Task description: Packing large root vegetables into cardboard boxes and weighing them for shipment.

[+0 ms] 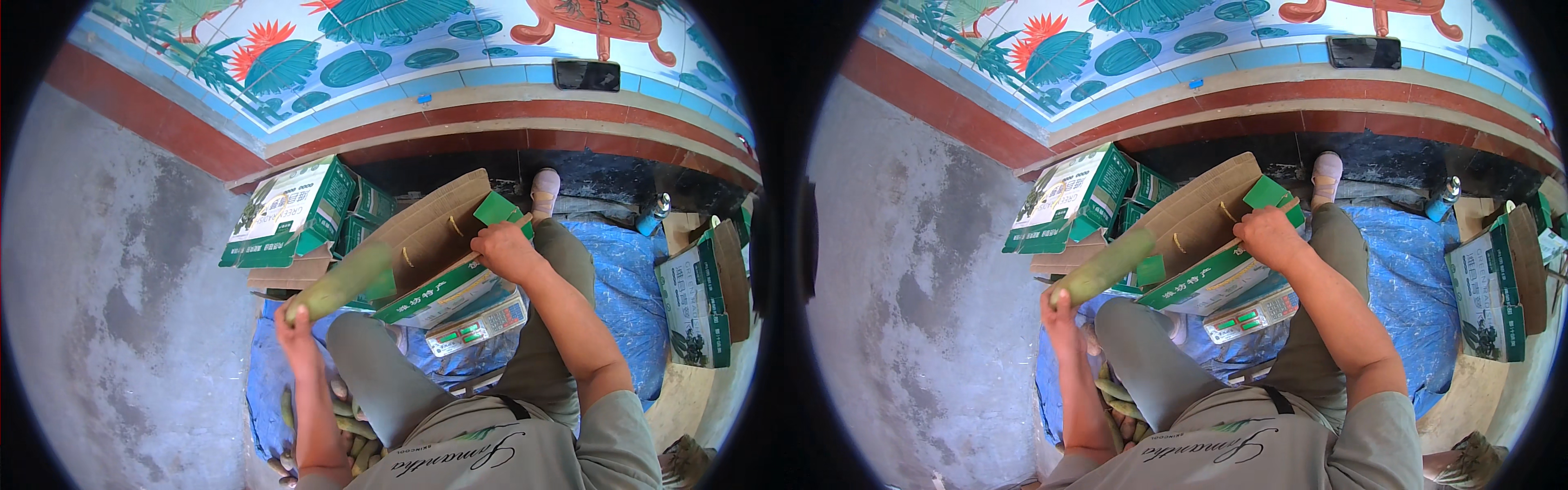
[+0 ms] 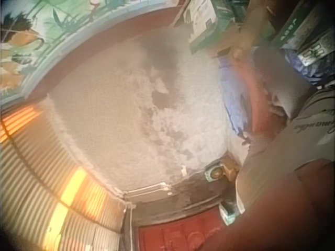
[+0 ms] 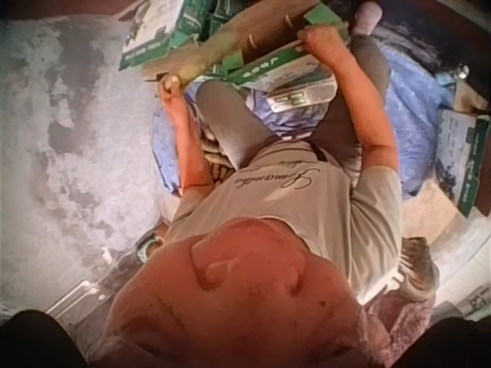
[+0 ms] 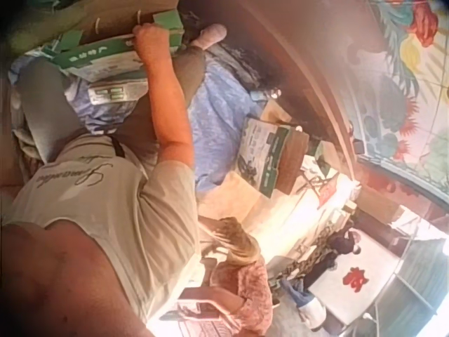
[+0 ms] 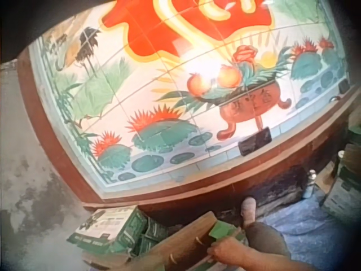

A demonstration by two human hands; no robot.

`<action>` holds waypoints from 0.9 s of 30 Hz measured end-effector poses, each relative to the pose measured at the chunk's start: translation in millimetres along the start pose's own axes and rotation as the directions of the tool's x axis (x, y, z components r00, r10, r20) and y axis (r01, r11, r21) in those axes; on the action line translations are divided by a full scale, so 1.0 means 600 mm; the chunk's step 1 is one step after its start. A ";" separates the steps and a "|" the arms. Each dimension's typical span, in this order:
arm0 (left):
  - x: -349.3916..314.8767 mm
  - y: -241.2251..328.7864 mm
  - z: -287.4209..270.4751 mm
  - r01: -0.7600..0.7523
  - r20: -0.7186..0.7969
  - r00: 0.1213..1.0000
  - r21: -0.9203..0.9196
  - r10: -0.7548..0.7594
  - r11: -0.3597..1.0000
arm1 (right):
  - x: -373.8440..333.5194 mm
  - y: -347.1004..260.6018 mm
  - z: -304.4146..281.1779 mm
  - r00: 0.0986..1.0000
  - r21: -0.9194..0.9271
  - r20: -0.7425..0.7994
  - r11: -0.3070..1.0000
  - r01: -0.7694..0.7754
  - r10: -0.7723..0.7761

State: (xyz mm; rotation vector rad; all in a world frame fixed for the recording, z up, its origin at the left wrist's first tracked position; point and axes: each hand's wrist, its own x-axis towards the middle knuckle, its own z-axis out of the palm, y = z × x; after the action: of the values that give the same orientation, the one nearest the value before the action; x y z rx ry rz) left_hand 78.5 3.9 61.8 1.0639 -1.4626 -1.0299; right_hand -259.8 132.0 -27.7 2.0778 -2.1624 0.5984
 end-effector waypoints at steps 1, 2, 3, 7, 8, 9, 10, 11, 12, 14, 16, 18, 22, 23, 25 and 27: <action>0.007 -0.008 0.019 0.007 0.074 0.997 0.047 -0.010 0.999 | -0.001 0.001 0.001 1.000 0.003 -0.012 1.000 0.005 -0.005; 0.010 -0.016 0.037 0.006 0.076 0.997 0.046 -0.010 0.999 | -0.002 0.001 0.001 1.000 0.003 -0.012 1.000 0.002 -0.002; 0.012 -0.024 0.056 0.050 0.128 0.990 0.116 -0.065 0.992 | -0.003 0.001 0.001 1.000 0.014 -0.014 1.000 0.007 -0.007; 0.033 -0.080 0.114 0.055 0.295 0.946 0.255 -0.132 0.965 | -0.001 0.003 0.000 1.000 0.018 -0.013 1.000 0.013 -0.013; 0.033 -0.084 0.133 0.056 0.297 0.946 0.257 -0.134 0.965 | -0.001 0.003 0.000 1.000 0.020 -0.013 1.000 0.011 -0.011; 0.034 -0.088 0.153 0.048 0.338 0.929 0.301 -0.153 0.952 | 0.001 0.004 0.000 1.000 0.014 -0.005 1.000 0.011 -0.011; 0.034 -0.090 0.169 0.040 0.372 0.911 0.346 -0.176 0.937 | 0.001 0.003 -0.001 1.000 0.009 0.004 1.000 0.016 -0.016; 0.039 -0.098 0.182 0.042 0.369 0.912 0.346 -0.177 0.937 | 0.001 0.004 -0.001 1.000 0.010 0.005 1.000 0.019 -0.019; 0.046 -0.109 0.194 0.110 0.403 0.881 0.333 -0.247 0.936 | 0.002 0.004 -0.001 1.000 0.019 0.005 1.000 0.015 -0.015; 0.050 -0.102 0.224 0.281 0.445 0.810 0.274 -0.381 0.920 | 0.000 0.006 -0.001 1.000 0.025 0.010 1.000 0.000 0.000; 0.051 -0.111 0.242 0.370 0.454 0.777 0.229 -0.435 0.900 | 0.000 0.005 -0.002 1.000 0.022 0.002 1.000 0.006 -0.006; 0.051 -0.122 0.248 0.455 0.464 0.742 0.182 -0.484 0.872 | 0.003 0.003 -0.001 1.000 0.033 -0.005 0.999 0.011 -0.011; 0.050 -0.125 0.242 0.322 0.547 0.692 0.351 -0.472 0.879 | 0.007 0.002 0.003 1.000 0.023 0.017 1.000 0.016 -0.016; 0.053 -0.116 0.238 0.227 0.569 0.702 0.393 -0.429 0.891 | 0.007 0.004 0.002 1.000 0.016 0.022 1.000 0.013 -0.014; 0.059 -0.102 0.220 0.200 0.563 0.724 0.383 -0.399 0.902 | 0.008 0.004 0.000 1.000 0.015 0.007 1.000 -0.011 0.011; 0.065 -0.095 0.206 0.091 0.520 0.821 0.292 -0.238 0.952 | 0.007 0.007 0.001 0.999 0.032 0.050 0.999 -0.010 0.008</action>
State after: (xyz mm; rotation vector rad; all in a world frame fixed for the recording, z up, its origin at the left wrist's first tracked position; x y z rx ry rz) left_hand -41.9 -38.7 0.9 1.1455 -2.0412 -1.3798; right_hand -264.3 127.8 -27.7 2.1228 -2.2039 0.5930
